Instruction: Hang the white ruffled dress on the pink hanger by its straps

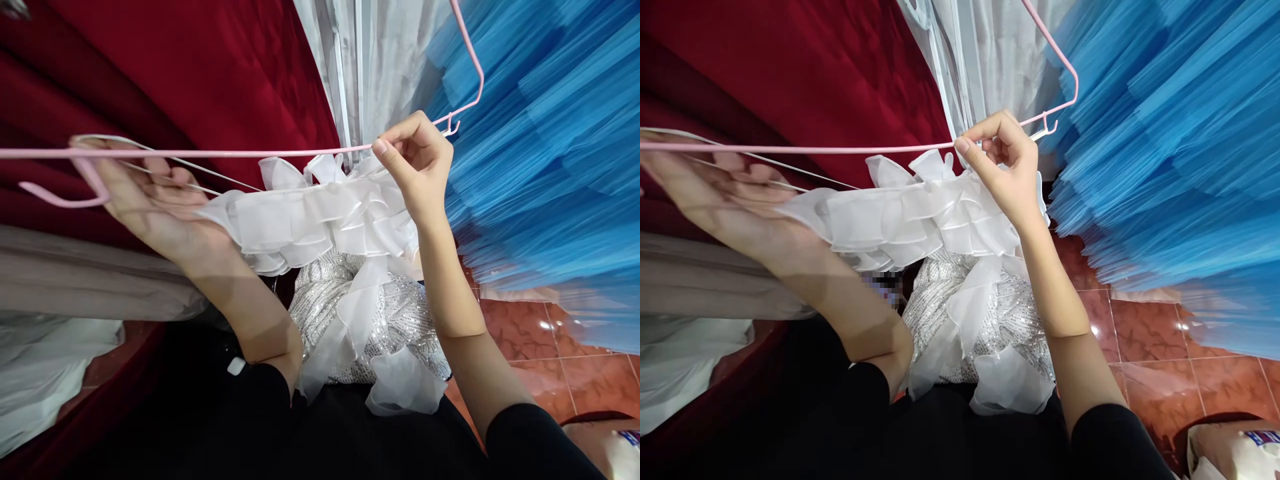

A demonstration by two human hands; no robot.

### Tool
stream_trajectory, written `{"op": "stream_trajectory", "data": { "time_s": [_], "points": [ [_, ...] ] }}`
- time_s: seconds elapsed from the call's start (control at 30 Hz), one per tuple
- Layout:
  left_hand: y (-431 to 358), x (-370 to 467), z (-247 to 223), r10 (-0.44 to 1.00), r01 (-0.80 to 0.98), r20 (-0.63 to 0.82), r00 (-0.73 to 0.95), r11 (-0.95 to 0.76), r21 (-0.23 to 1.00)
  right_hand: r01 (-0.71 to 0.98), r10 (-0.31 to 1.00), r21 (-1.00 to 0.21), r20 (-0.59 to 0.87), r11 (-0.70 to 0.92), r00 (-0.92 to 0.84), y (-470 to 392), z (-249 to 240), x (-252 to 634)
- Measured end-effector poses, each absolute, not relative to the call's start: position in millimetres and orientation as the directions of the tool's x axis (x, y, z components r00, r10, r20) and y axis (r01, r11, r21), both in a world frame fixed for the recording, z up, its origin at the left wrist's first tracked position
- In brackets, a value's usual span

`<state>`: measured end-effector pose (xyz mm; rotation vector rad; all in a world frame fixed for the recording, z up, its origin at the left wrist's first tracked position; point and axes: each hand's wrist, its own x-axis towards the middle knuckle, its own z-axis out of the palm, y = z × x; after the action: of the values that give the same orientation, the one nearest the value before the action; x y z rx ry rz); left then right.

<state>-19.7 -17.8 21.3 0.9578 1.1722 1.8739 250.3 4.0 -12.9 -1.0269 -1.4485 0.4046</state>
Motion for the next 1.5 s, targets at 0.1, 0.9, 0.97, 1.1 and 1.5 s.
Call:
{"op": "stream_trajectory", "data": {
  "time_s": [0.1,0.9,0.97,1.1,1.5],
  "points": [
    [-17,4,10,0.886,-0.207,0.256,-0.386,-0.354,0.912,0.355,0.782,-0.777,0.600,0.520,0.169,1,-13,246],
    [-7,101,7,0.853,-0.353,0.449,-0.266,-0.520,0.778,0.334,0.670,-0.861,0.508,0.383,0.541,-21,-51,305],
    [-6,101,7,0.851,-0.405,0.454,-0.264,-0.525,0.749,0.256,0.800,-0.904,0.424,0.343,0.425,-17,-53,313],
    [-7,100,7,0.847,-0.369,0.473,-0.242,-0.532,0.762,0.250,0.760,-0.897,0.442,0.364,0.477,-27,-44,311],
    [-8,94,6,0.860,-0.288,0.444,-0.252,-0.504,0.814,-0.020,0.560,-0.875,0.291,0.483,0.776,7,-30,334]
  ]
}}
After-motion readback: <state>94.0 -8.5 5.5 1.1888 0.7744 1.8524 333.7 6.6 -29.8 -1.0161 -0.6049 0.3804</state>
